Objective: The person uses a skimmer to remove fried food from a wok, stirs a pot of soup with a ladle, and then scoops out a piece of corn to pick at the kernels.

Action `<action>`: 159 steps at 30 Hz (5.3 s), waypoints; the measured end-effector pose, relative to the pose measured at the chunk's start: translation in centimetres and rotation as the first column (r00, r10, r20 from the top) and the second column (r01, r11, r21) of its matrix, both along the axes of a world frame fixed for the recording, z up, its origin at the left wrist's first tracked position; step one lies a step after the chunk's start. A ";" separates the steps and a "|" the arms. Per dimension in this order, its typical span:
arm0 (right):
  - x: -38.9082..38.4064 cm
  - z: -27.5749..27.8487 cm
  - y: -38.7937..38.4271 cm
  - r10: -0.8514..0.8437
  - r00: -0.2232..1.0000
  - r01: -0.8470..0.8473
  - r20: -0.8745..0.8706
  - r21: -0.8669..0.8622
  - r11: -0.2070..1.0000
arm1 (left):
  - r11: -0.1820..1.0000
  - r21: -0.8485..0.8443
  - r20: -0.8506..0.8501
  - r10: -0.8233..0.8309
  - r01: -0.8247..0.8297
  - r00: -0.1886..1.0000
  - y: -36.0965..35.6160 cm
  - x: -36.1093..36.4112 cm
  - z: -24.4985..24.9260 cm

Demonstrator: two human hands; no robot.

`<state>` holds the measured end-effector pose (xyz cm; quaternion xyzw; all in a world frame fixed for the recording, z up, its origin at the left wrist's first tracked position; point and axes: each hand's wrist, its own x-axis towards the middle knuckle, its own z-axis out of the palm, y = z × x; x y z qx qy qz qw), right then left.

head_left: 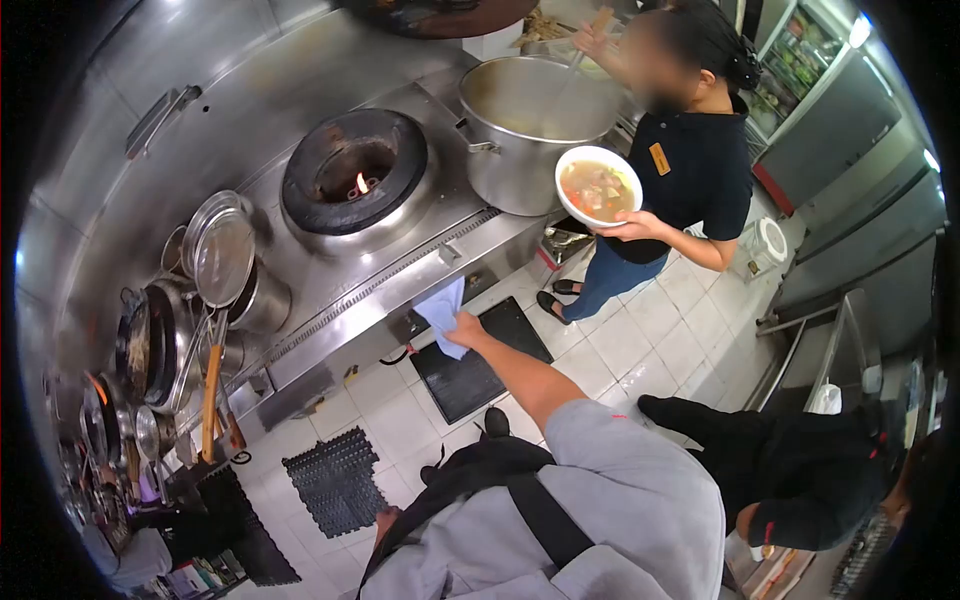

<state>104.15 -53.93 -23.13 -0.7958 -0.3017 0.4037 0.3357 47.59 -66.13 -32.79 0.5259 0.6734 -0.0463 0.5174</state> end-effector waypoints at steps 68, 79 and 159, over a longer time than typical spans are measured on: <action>-68.1 -1.1 19.9 0.977 -0.016 -0.742 -0.214 -0.652 -0.155 | -0.482 0.177 0.853 0.510 -0.858 -0.111 -21.3 -92.2 13.7; -80.6 6.5 9.4 0.757 0.629 -0.608 -0.177 -0.719 0.336 | -0.778 -0.271 0.779 0.168 -0.566 -0.604 -28.6 -120.8 17.5; -74.2 25.6 56.8 0.454 0.658 -0.695 0.600 0.253 0.673 | 0.838 0.511 0.103 -0.279 0.190 0.955 42.8 -45.3 1.5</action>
